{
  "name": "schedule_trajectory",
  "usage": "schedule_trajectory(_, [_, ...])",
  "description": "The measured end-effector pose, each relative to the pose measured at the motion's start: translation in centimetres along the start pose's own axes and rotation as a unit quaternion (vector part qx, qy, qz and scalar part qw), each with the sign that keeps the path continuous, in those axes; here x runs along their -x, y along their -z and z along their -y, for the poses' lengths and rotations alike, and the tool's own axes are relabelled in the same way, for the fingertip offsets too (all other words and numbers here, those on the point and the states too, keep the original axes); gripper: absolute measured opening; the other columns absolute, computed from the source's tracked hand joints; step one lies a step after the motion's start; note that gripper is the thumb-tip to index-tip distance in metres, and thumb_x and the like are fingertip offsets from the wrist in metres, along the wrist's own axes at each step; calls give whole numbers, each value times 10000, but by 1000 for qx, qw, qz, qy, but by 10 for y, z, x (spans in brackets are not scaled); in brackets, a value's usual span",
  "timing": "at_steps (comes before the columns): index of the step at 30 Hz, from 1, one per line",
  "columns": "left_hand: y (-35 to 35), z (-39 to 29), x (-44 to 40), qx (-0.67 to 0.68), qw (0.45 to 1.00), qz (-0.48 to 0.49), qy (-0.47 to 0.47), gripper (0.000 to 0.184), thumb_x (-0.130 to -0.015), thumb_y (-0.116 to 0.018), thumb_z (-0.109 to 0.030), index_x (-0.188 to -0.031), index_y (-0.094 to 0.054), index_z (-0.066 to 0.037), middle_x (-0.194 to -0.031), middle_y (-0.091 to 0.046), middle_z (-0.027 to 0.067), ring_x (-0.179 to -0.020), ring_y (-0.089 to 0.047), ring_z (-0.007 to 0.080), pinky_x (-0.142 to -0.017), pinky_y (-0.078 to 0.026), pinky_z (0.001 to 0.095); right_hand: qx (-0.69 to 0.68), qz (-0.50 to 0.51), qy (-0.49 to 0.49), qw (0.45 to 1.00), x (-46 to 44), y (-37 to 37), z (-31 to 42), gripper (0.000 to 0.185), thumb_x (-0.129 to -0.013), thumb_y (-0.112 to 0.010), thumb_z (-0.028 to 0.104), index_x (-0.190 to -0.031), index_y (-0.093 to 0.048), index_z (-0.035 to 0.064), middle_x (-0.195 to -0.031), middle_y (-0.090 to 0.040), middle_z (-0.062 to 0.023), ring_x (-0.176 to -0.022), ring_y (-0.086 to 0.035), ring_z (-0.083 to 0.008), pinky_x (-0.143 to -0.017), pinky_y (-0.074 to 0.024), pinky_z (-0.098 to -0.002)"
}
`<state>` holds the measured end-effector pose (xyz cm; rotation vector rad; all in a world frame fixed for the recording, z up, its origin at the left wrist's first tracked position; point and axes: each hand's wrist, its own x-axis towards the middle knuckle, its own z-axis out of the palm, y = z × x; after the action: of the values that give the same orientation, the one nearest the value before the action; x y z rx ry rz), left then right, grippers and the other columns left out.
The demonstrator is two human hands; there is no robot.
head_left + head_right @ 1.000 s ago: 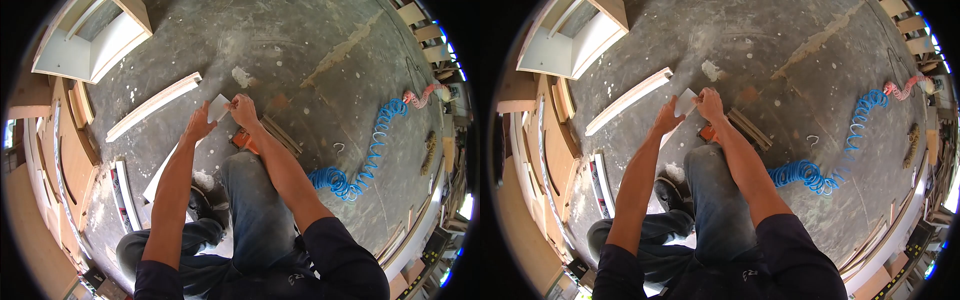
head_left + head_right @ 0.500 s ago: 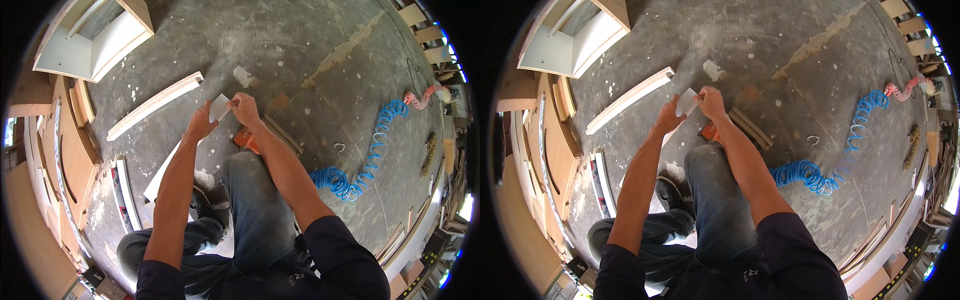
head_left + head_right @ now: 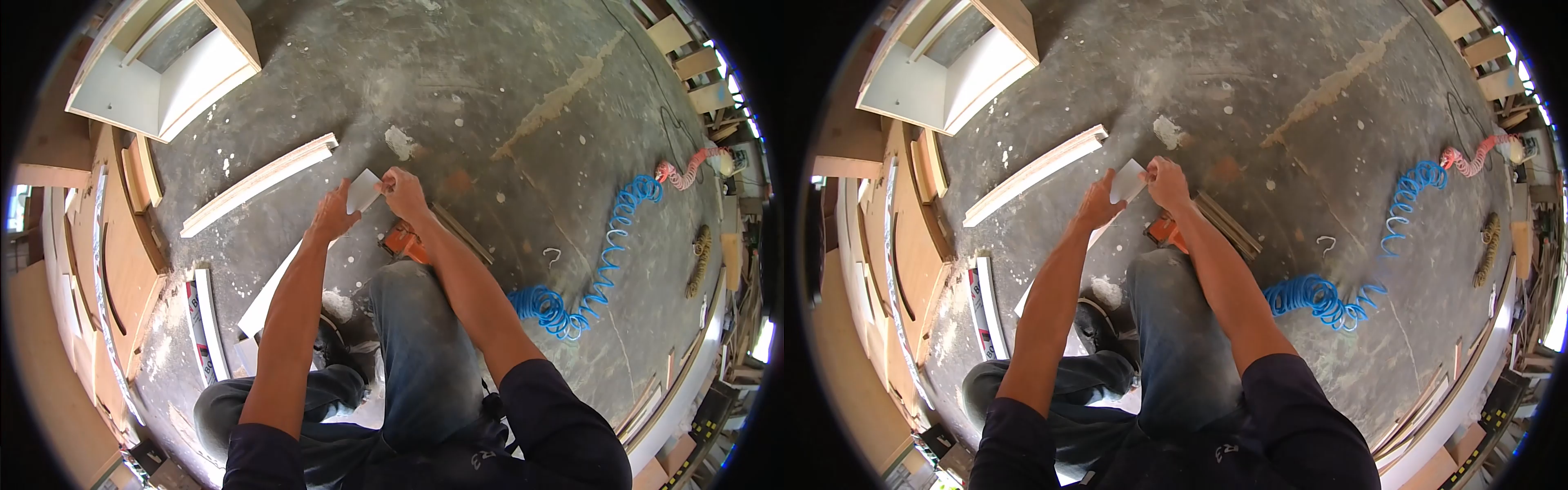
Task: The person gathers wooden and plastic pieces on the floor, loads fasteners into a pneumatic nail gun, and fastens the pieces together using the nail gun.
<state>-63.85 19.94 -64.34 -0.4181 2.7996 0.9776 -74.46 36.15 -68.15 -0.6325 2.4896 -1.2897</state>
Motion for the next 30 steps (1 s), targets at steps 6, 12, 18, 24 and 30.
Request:
schedule_trajectory(6, [-3,3,1,7,1000,-18,-8,621,-700,-814,-88,-1173,-416,-29,-1071,-644,301,-1049,-605,495,-889,-485,541,-5,6,33,999,1,-8,-6,162,-884,-673,179,-899,-665,19,-957,-665,-173,-910,-637,-386,-773,-504,-481])
schedule_trajectory(12, [-2,2,0,4,1000,-13,-7,625,-700,-816,-85,-1174,-413,-30,-1064,-646,301,-1053,-603,494,-889,-481,542,18,-11,39,999,6,-9,0,180,-923,-630,190,-903,-676,18,-973,-653,-169,-946,-631,-379,-787,-502,-491])
schedule_trajectory(18, [0,0,1,4,1000,-12,-11,638,-703,-818,-103,-1191,-412,-33,-1056,-652,287,-1049,-599,496,-890,-476,543,114,19,34,993,5,6,10,206,-934,-625,217,-875,-673,26,-950,-641,-160,-937,-631,-376,-782,-504,-496])
schedule_trajectory(24, [-3,2,4,-13,999,-42,-19,632,-705,-817,-124,-1186,-418,-29,-1066,-648,284,-1037,-598,490,-882,-471,541,86,-53,54,993,56,41,4,214,-917,-646,225,-834,-641,28,-914,-625,-150,-910,-626,-365,-762,-500,-476])
schedule_trajectory(30, [-1,1,3,1,1000,-24,-11,627,-708,-813,-112,-1185,-416,-21,-1078,-644,293,-1056,-594,493,-892,-472,537,163,-34,50,985,156,96,-19,219,-892,-668,201,-1031,-613,42,-1028,-603,-138,-1034,-573,-355,-893,-448,-467])
